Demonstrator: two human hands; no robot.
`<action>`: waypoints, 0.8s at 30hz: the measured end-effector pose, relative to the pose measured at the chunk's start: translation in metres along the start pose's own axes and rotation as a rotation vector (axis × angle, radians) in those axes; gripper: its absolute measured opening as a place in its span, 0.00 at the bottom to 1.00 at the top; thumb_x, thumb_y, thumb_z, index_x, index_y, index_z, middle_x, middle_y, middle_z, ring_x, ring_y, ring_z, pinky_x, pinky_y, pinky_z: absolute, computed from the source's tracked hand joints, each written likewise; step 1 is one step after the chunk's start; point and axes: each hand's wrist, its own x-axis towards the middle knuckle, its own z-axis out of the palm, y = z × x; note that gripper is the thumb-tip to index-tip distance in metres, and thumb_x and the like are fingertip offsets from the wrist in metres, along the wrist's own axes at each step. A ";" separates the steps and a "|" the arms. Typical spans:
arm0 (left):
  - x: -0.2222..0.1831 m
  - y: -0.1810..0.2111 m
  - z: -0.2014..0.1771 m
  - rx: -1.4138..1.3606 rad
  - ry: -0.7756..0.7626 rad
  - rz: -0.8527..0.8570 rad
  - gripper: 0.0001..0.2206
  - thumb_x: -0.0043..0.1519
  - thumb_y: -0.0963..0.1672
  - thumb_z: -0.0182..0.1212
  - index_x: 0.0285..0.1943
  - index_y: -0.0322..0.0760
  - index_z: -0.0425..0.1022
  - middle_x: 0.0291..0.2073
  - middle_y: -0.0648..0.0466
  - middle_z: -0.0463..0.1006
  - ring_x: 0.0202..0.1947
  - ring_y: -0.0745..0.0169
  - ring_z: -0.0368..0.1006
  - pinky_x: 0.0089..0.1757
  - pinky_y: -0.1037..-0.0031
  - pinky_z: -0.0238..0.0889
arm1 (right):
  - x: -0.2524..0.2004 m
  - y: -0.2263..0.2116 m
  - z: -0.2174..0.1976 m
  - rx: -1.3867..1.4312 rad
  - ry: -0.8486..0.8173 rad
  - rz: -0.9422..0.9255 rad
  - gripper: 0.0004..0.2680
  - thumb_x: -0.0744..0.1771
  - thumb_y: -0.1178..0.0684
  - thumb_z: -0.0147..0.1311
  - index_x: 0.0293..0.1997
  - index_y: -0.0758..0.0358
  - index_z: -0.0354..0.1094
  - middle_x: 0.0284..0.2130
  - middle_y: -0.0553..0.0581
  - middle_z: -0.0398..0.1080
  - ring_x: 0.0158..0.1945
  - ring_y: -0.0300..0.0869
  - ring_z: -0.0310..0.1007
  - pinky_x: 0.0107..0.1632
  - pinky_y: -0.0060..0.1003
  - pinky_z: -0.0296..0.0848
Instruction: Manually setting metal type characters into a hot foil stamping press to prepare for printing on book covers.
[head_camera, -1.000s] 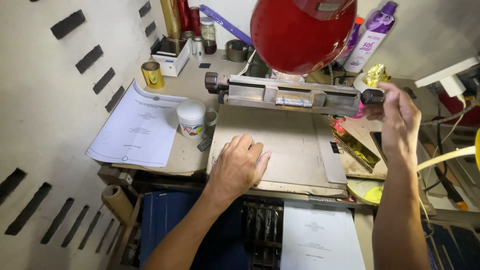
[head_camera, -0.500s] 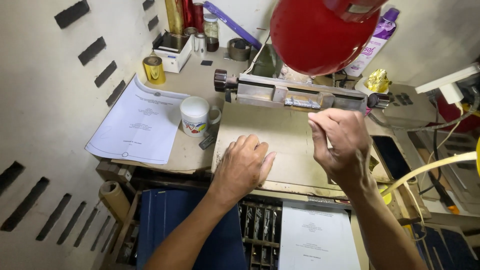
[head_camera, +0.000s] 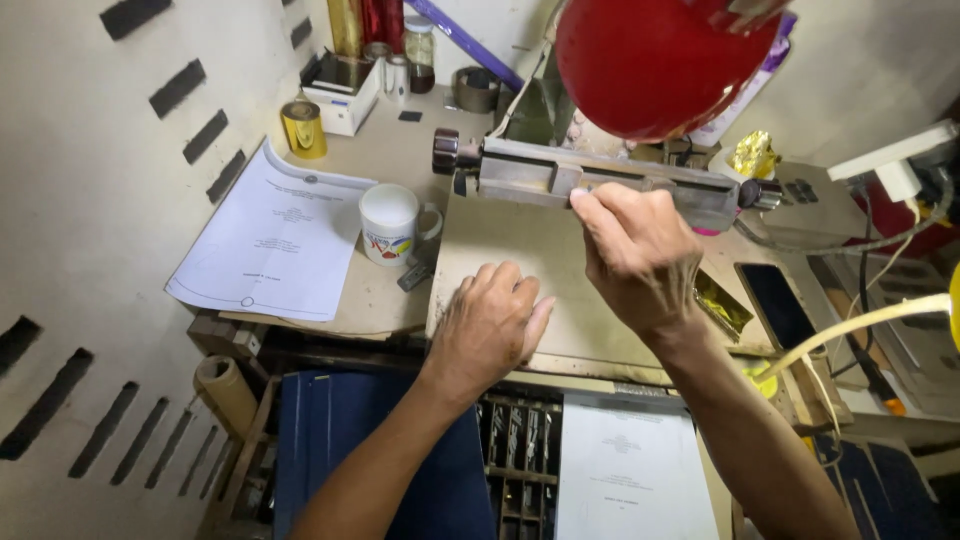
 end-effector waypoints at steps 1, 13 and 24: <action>0.000 -0.001 0.001 0.003 0.004 0.004 0.13 0.64 0.48 0.56 0.33 0.35 0.76 0.27 0.50 0.68 0.32 0.47 0.73 0.31 0.61 0.68 | -0.002 0.004 0.000 -0.003 0.005 0.000 0.05 0.68 0.55 0.58 0.44 0.46 0.78 0.39 0.44 0.74 0.36 0.40 0.71 0.40 0.32 0.72; 0.001 0.005 -0.008 0.004 -0.124 -0.032 0.11 0.66 0.47 0.61 0.34 0.36 0.74 0.29 0.50 0.69 0.31 0.52 0.68 0.31 0.60 0.68 | -0.072 0.132 -0.022 0.746 -0.473 1.475 0.24 0.72 0.27 0.42 0.60 0.59 0.65 0.41 0.50 0.72 0.31 0.31 0.71 0.30 0.18 0.71; -0.039 -0.067 -0.030 -0.275 0.353 -0.494 0.07 0.64 0.41 0.62 0.48 0.34 0.83 0.38 0.49 0.78 0.32 0.61 0.76 0.35 0.75 0.73 | -0.053 0.100 -0.044 0.366 -0.074 0.646 0.06 0.74 0.68 0.55 0.57 0.76 0.70 0.53 0.72 0.67 0.51 0.54 0.68 0.47 0.40 0.77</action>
